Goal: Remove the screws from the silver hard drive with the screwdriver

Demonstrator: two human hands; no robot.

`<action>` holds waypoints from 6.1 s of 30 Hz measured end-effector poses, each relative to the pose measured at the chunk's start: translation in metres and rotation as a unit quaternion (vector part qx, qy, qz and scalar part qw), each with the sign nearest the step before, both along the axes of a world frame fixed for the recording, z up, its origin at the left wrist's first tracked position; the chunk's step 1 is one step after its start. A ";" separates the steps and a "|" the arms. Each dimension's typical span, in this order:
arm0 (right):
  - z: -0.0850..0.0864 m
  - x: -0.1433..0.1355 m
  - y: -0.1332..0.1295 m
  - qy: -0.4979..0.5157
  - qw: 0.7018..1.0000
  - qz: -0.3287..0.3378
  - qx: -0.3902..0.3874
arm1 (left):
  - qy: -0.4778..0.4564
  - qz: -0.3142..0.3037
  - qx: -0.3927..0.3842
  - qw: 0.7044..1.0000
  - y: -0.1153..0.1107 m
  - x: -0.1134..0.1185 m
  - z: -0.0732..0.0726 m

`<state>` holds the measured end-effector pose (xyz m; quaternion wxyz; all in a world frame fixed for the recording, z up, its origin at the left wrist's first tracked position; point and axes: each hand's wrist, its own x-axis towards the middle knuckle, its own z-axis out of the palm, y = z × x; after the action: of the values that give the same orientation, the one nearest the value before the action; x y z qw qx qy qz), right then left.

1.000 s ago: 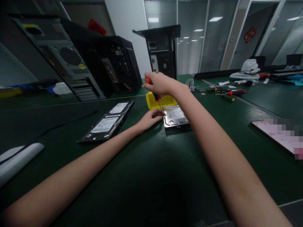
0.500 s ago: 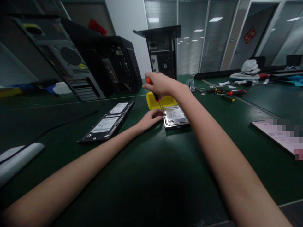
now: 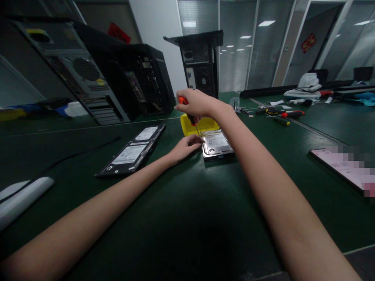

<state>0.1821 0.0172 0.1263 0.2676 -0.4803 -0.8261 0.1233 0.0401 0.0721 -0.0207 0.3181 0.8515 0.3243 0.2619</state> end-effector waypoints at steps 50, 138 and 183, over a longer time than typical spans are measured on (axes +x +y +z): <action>0.001 -0.003 -0.006 -0.015 1.000 -0.024 0.003 | -0.005 -0.004 -0.007 1.000 -0.003 0.000 0.001; -0.001 -0.004 -0.002 0.064 0.997 -0.009 -0.046 | -0.009 -0.006 -0.003 1.000 -0.002 -0.001 0.000; -0.002 -0.007 -0.002 0.030 0.999 0.004 -0.033 | -0.011 -0.009 -0.003 1.000 -0.002 0.000 0.000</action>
<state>0.1753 0.0148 0.1247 0.2758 -0.4818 -0.8151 0.1654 0.0397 0.0702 -0.0212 0.3267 0.8504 0.3136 0.2677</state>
